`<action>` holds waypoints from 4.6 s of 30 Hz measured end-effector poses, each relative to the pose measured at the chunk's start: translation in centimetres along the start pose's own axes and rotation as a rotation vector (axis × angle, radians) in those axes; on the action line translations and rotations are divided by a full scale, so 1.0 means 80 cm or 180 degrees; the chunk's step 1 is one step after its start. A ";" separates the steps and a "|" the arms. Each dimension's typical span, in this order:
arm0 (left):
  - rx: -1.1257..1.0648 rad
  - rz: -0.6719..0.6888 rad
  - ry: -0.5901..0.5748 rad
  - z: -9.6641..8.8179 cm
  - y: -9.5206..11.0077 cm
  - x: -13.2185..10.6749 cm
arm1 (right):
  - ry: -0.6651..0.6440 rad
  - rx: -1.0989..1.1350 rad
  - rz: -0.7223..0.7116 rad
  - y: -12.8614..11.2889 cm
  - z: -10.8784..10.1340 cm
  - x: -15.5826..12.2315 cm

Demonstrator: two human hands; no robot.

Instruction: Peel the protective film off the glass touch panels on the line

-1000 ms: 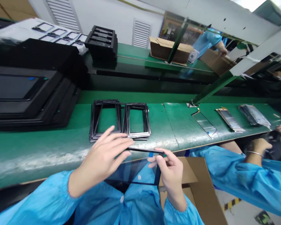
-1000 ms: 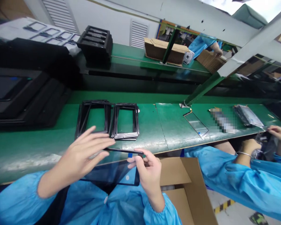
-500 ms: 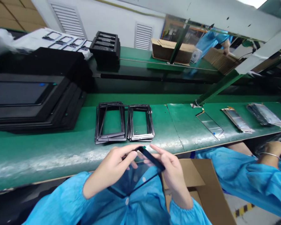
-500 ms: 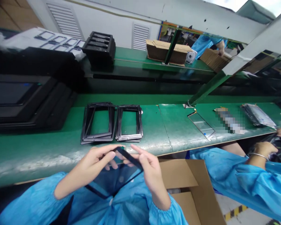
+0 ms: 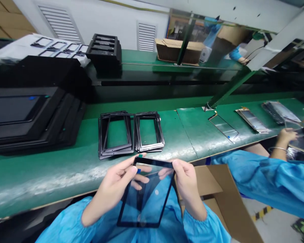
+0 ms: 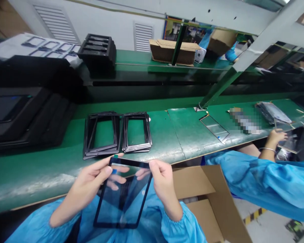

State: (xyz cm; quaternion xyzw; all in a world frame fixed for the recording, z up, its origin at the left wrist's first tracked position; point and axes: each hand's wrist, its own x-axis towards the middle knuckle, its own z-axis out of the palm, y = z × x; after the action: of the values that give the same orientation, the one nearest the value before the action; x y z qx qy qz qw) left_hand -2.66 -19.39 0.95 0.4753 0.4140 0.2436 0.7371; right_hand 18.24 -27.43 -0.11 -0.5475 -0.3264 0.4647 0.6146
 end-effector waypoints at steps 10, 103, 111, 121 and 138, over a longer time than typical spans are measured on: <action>0.1970 0.0893 -0.0104 -0.012 0.012 0.000 | -0.0526 -0.0922 -0.0506 0.000 0.010 0.001; -0.0662 -0.0131 -0.1132 -0.007 -0.061 0.007 | 0.0668 0.0501 0.0194 0.039 -0.005 0.000; -0.0555 0.0335 -0.1057 -0.004 -0.035 0.020 | 0.0445 0.0703 0.0285 0.046 0.005 -0.002; -0.0625 0.0141 -0.0316 -0.005 -0.036 0.033 | 0.0277 0.0561 0.0369 0.062 0.012 -0.016; -0.0274 0.0602 0.0719 -0.027 -0.018 -0.006 | 0.0929 0.1302 0.0802 0.085 0.022 -0.033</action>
State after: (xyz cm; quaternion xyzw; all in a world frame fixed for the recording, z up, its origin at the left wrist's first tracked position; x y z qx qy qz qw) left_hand -4.84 -19.28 -0.59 0.4497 0.4368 0.3813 0.6794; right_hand 14.29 -29.43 -6.14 -0.5095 -0.0632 0.5099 0.6902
